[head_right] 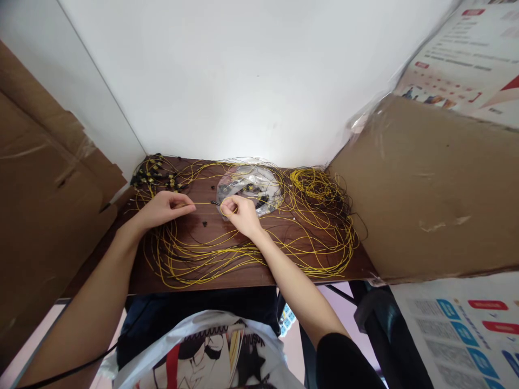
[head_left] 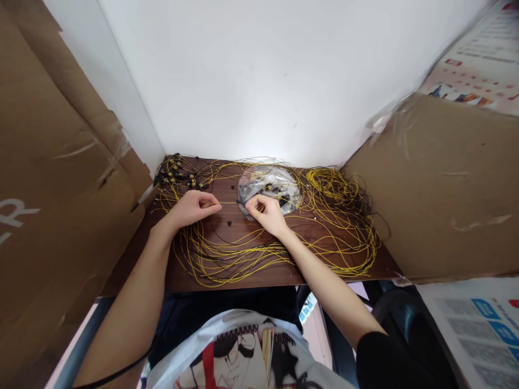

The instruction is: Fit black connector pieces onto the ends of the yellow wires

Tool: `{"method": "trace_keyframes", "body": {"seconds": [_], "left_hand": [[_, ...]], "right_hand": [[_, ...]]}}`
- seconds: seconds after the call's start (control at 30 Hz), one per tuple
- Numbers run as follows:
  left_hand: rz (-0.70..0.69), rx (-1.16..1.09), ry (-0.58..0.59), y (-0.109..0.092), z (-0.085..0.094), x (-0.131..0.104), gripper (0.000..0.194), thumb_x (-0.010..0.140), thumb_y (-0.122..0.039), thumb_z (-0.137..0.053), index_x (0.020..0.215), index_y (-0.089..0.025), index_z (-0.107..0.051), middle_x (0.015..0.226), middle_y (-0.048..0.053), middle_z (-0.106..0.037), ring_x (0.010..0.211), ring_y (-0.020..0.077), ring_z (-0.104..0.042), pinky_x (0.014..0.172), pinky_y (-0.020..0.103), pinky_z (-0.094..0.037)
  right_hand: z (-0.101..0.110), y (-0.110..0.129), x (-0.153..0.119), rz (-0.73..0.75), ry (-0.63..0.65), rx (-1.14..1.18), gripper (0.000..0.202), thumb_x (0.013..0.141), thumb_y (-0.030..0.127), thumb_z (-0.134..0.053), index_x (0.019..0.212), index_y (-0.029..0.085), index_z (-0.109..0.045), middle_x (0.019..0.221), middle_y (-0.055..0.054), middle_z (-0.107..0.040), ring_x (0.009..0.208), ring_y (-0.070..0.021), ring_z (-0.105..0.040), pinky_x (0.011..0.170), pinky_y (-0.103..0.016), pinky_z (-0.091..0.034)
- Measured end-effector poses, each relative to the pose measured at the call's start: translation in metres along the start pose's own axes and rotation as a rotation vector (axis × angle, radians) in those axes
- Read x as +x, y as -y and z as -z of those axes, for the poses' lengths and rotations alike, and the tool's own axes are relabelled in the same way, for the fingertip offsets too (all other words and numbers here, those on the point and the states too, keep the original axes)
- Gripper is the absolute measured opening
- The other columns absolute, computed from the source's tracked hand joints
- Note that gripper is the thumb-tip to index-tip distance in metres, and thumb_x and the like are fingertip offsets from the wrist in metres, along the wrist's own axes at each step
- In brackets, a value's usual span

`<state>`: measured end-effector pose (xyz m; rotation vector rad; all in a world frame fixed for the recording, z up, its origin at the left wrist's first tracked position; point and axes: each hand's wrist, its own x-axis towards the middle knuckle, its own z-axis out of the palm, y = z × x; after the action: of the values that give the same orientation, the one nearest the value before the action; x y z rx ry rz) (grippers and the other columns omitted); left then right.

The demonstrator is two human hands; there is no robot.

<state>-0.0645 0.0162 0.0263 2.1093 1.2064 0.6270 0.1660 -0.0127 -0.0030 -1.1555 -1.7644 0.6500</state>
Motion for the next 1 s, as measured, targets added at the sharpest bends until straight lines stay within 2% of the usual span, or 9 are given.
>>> {"method": "trace_keyframes", "body": {"seconds": [0.1,0.27,0.43,0.57,0.73,1.0], "left_hand": [[-0.015,-0.04,-0.085,-0.004,-0.007,0.001,0.038,0.076,-0.048,-0.057,0.071,-0.012,-0.068,0.049,-0.003,-0.041,0.049,0.0086,-0.034,0.049,0.021,-0.024],[-0.062,-0.058,-0.146,-0.009,-0.019,0.004,0.037,0.084,-0.043,-0.049,0.078,-0.013,-0.069,0.056,-0.001,-0.053,0.053,0.0102,-0.044,0.052,0.021,-0.031],[-0.103,-0.083,-0.208,-0.014,-0.027,0.005,0.031,0.085,-0.039,-0.049,0.088,-0.014,-0.067,0.055,-0.002,-0.052,0.052,0.0104,-0.045,0.053,0.021,-0.033],[-0.117,-0.033,-0.265,-0.018,-0.031,0.004,0.028,0.083,-0.037,-0.053,0.1,-0.017,-0.065,0.056,-0.005,-0.045,0.052,0.0094,-0.04,0.053,0.021,-0.03],[-0.149,-0.023,-0.236,-0.021,-0.037,0.005,0.032,0.081,-0.035,-0.057,0.107,-0.018,-0.062,0.058,-0.006,-0.042,0.051,0.0087,-0.038,0.054,0.02,-0.03],[-0.18,-0.029,-0.216,-0.023,-0.041,0.005,0.026,0.082,-0.033,-0.055,0.099,-0.017,-0.067,0.055,-0.006,-0.039,0.05,0.008,-0.035,0.053,0.021,-0.028]], "right_hand": [[0.001,0.0,0.001,-0.012,-0.02,0.025,0.014,0.078,0.026,-0.056,0.072,0.015,-0.063,0.067,-0.001,-0.063,0.058,-0.0107,-0.053,0.058,-0.022,-0.041],[0.002,0.002,0.001,-0.019,-0.059,0.034,0.015,0.078,0.027,-0.056,0.071,0.015,-0.061,0.068,-0.001,-0.063,0.059,-0.0109,-0.053,0.057,-0.022,-0.04],[0.003,0.001,0.001,-0.022,-0.091,0.058,0.016,0.081,0.03,-0.054,0.074,0.016,-0.06,0.069,-0.001,-0.062,0.059,-0.011,-0.052,0.059,-0.023,-0.041],[0.003,0.001,0.001,-0.008,-0.053,0.062,0.016,0.08,0.03,-0.056,0.073,0.016,-0.061,0.067,-0.001,-0.061,0.058,-0.011,-0.052,0.057,-0.023,-0.04],[0.001,0.001,0.001,0.026,-0.001,0.034,0.014,0.079,0.028,-0.057,0.074,0.016,-0.062,0.065,0.0,-0.06,0.057,-0.0108,-0.051,0.056,-0.022,-0.039],[0.002,0.003,0.0,0.053,0.049,0.023,0.012,0.079,0.026,-0.058,0.075,0.016,-0.064,0.066,0.0,-0.061,0.058,-0.0102,-0.051,0.057,-0.022,-0.039]]}}
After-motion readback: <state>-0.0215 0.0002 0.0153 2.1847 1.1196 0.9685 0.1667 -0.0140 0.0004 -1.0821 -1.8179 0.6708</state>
